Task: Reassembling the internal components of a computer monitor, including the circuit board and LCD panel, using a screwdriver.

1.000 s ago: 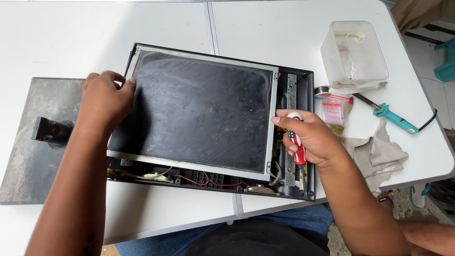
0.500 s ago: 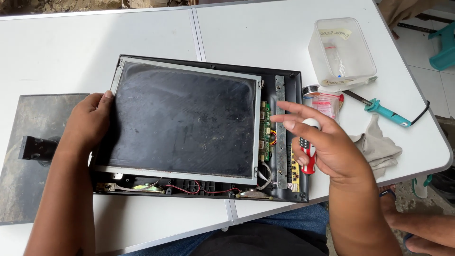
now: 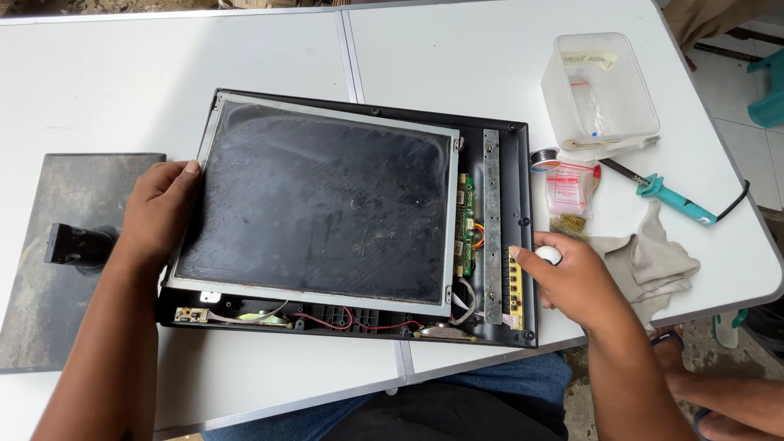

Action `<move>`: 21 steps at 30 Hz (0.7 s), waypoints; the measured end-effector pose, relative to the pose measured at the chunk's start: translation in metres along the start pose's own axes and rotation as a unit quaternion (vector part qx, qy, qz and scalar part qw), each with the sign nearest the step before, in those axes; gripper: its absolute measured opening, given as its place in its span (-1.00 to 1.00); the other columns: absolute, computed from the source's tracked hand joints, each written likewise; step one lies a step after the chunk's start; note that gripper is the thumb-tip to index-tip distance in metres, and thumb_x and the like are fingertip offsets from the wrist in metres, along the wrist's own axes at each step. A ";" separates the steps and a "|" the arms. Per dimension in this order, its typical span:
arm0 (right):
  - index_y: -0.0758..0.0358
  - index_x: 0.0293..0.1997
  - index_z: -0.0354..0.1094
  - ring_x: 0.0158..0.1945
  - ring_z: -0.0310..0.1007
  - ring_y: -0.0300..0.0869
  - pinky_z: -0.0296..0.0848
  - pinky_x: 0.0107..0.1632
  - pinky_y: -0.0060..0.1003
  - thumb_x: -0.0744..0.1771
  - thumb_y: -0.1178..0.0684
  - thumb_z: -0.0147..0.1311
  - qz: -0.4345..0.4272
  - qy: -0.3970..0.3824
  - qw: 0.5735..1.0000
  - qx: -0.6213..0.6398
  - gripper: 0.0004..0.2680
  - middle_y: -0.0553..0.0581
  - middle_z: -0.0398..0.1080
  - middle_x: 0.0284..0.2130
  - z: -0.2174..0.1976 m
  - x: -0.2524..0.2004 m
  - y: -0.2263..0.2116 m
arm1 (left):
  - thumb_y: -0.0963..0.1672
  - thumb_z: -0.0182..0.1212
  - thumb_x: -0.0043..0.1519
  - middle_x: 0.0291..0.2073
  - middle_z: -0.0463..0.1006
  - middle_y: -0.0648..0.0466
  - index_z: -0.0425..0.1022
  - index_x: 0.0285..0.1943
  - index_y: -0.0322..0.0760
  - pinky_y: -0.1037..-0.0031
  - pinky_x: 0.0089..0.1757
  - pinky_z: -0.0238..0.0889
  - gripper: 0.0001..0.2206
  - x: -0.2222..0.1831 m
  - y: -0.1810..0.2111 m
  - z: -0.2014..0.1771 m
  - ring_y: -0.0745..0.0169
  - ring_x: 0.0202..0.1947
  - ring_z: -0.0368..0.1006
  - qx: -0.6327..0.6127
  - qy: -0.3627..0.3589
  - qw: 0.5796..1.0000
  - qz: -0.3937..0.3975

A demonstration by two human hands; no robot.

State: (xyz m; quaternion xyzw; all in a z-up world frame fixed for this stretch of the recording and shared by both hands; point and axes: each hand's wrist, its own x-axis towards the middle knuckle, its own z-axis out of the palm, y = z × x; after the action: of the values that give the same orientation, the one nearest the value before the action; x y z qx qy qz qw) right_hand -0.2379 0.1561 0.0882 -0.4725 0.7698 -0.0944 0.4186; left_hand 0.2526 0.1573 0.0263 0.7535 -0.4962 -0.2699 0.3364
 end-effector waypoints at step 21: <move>0.15 0.30 0.34 -0.61 0.26 -0.07 0.25 -0.39 -0.19 0.32 -0.25 0.13 -0.066 0.029 0.994 -0.083 -0.55 0.17 0.30 -0.64 0.002 0.037 -0.040 | 0.01 0.13 0.34 0.01 0.45 0.19 0.59 0.12 -0.17 0.47 0.05 0.18 -0.69 -0.032 0.016 -0.007 0.34 0.06 0.37 -0.064 0.074 0.989 -0.107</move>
State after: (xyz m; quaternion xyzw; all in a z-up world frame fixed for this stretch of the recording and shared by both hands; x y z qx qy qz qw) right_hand -0.2183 0.1053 0.0881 -0.5520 0.7542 -0.0711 0.3485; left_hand 0.2377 0.1840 0.0453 0.7972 -0.3682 -0.2791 0.3886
